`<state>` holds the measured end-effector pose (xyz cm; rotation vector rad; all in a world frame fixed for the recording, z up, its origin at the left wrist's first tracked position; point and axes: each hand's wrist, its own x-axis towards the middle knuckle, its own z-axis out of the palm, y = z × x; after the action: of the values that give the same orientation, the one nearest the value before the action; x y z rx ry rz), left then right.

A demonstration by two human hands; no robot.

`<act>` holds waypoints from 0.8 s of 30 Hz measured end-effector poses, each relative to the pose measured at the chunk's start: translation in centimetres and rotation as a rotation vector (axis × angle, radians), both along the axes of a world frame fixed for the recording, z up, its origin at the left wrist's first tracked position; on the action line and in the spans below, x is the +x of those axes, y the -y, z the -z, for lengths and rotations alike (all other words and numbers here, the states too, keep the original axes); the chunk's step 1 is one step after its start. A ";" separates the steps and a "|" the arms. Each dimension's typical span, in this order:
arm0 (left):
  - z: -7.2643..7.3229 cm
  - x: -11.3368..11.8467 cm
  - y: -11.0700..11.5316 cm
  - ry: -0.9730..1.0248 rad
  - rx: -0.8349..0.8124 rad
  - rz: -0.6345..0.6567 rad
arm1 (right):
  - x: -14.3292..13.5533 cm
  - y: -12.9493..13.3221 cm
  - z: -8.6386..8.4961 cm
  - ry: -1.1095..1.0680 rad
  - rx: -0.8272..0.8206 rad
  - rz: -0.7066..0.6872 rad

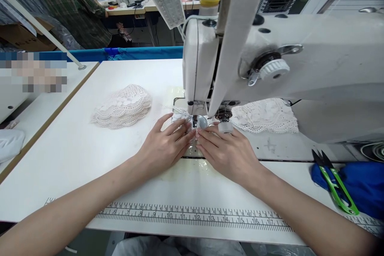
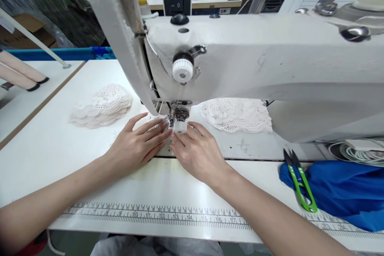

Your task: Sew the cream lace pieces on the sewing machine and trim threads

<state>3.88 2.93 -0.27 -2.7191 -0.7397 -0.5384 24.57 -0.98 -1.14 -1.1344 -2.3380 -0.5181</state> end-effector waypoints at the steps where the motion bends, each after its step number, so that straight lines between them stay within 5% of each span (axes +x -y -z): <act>1: 0.0 0.0 0.0 -0.003 -0.001 -0.002 | 0.0 0.0 0.0 0.004 -0.002 0.002; 24: -0.3 -0.1 1.0 0.068 0.011 0.050 | 0.0 0.1 -0.3 0.020 -0.015 0.021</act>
<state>3.80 1.89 0.07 -2.7274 -0.6845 -0.6470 24.55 -1.07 -0.81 -1.1670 -2.3529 -0.5221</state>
